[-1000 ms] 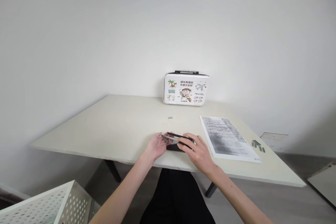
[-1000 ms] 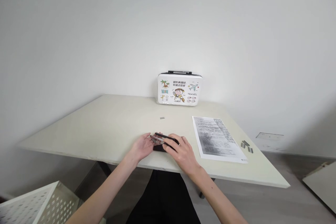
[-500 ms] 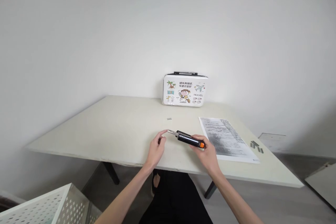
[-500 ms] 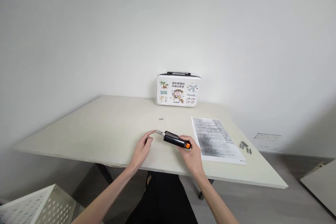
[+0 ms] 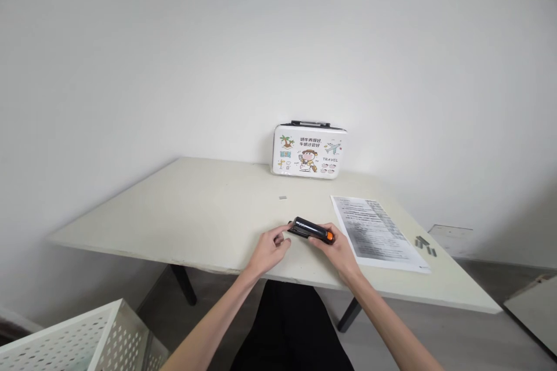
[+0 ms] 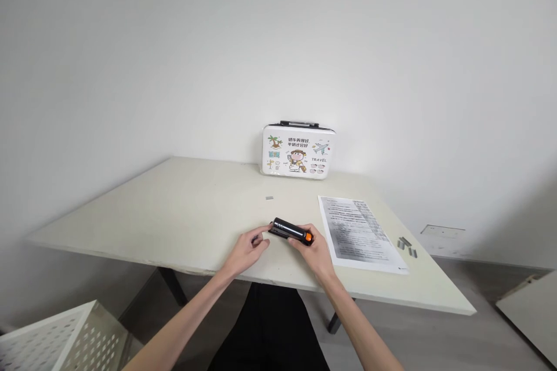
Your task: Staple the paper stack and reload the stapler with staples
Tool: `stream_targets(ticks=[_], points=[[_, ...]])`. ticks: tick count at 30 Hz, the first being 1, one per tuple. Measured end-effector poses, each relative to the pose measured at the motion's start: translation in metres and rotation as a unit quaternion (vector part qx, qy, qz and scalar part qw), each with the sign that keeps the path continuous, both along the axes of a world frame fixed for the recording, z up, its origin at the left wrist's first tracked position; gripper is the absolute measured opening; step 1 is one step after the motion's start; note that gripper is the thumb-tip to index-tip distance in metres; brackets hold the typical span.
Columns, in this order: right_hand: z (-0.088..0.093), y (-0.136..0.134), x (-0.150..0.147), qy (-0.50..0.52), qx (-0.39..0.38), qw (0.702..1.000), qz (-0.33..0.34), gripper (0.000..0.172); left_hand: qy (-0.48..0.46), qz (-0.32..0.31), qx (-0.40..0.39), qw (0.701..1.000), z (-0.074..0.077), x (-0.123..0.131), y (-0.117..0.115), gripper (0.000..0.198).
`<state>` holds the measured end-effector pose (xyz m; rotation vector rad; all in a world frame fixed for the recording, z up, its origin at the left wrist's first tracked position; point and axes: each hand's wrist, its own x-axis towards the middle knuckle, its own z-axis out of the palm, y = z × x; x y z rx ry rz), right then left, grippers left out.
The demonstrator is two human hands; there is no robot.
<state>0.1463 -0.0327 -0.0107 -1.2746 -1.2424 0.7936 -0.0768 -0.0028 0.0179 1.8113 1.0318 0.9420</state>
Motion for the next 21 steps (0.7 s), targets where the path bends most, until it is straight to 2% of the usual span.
stream_targets(ticks=[4,7,11,16,21], points=[[0.0,0.007,-0.002,-0.025,0.001,1.0,-0.007,0.04,-0.027,0.009,-0.001,1.0,-0.004,0.0,0.004,0.049],[0.0,0.022,-0.006,-0.056,0.008,0.998,-0.019,0.038,-0.095,0.046,-0.02,0.994,-0.009,-0.002,0.008,0.049],[-0.003,0.053,-0.016,-0.097,0.03,0.995,-0.017,0.037,-0.164,0.091,-0.059,0.98,-0.019,-0.004,0.012,0.04],[-0.006,0.098,-0.034,-0.119,0.049,0.992,-0.003,0.037,-0.175,0.082,-0.051,0.98,-0.027,-0.005,0.015,0.029],[-0.007,0.14,-0.05,-0.138,0.063,0.988,0.012,0.036,-0.176,0.083,-0.054,0.98,-0.027,-0.005,0.013,0.027]])
